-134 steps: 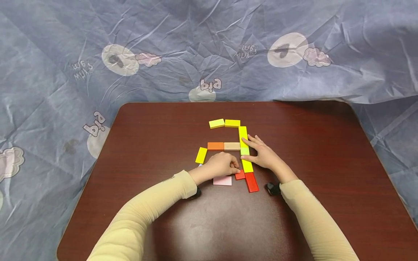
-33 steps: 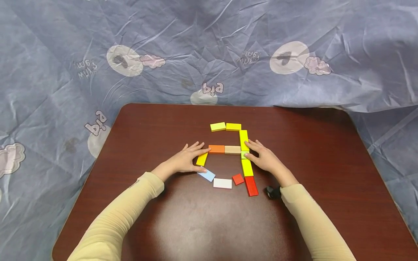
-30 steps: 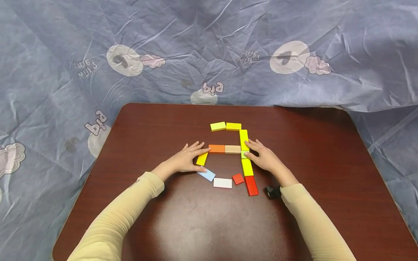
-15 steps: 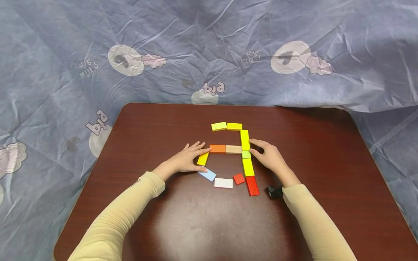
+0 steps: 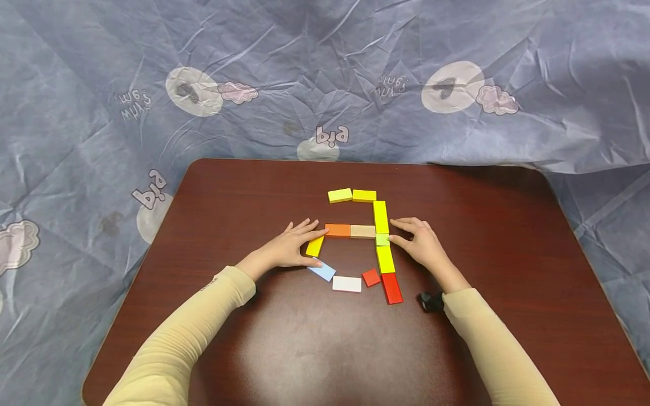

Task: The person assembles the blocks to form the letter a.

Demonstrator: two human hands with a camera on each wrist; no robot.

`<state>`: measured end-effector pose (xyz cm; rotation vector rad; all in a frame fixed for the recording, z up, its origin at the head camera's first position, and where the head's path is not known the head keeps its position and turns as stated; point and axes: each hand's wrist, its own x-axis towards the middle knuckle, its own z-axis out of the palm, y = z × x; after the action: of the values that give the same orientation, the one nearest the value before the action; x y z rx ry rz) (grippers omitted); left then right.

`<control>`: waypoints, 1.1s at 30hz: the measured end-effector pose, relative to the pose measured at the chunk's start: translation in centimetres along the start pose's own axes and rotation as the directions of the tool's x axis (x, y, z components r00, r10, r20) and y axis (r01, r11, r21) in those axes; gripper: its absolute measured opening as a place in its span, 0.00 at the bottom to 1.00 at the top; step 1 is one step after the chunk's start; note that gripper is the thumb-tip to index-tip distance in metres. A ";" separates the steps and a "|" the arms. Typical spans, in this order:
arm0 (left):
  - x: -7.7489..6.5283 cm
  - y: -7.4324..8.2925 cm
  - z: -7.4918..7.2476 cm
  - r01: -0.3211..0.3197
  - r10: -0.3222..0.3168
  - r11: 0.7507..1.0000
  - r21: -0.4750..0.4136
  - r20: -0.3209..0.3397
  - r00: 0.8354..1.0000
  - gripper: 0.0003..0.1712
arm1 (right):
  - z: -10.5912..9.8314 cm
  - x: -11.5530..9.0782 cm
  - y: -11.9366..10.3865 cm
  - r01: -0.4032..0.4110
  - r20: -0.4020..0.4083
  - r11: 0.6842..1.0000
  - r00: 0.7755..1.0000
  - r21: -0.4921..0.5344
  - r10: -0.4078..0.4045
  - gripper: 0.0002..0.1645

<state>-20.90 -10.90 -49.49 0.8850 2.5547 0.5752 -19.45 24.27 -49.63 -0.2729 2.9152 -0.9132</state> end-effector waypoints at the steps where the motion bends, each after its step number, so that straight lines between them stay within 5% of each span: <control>1: 0.0 0.0 0.0 -0.002 0.002 1.000 0.002 0.000 1.000 0.51 | 0.0 0.1 -0.1 0.003 0.007 1.000 1.000 -0.003 -0.003 0.32; 20: 0.0 0.0 0.2 -0.001 0.001 1.000 0.004 -0.012 1.000 0.52 | 0.4 0.2 -0.7 -0.011 -0.008 1.000 1.000 -0.008 0.011 0.31; 27: -0.1 -0.1 0.1 0.012 -0.012 1.000 0.005 0.001 1.000 0.52 | 0.2 -2.1 -2.8 -0.057 -0.015 0.998 0.998 0.007 0.057 0.18; 33: -0.1 -0.1 0.0 0.011 -0.011 1.000 0.000 -0.005 1.000 0.51 | 0.6 -3.7 -4.4 -0.134 0.054 0.991 0.989 -0.011 0.134 0.21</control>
<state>-20.92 -11.04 -49.57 0.8701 2.5625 0.5750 -15.05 21.11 -47.55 -0.0989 2.8467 -0.8615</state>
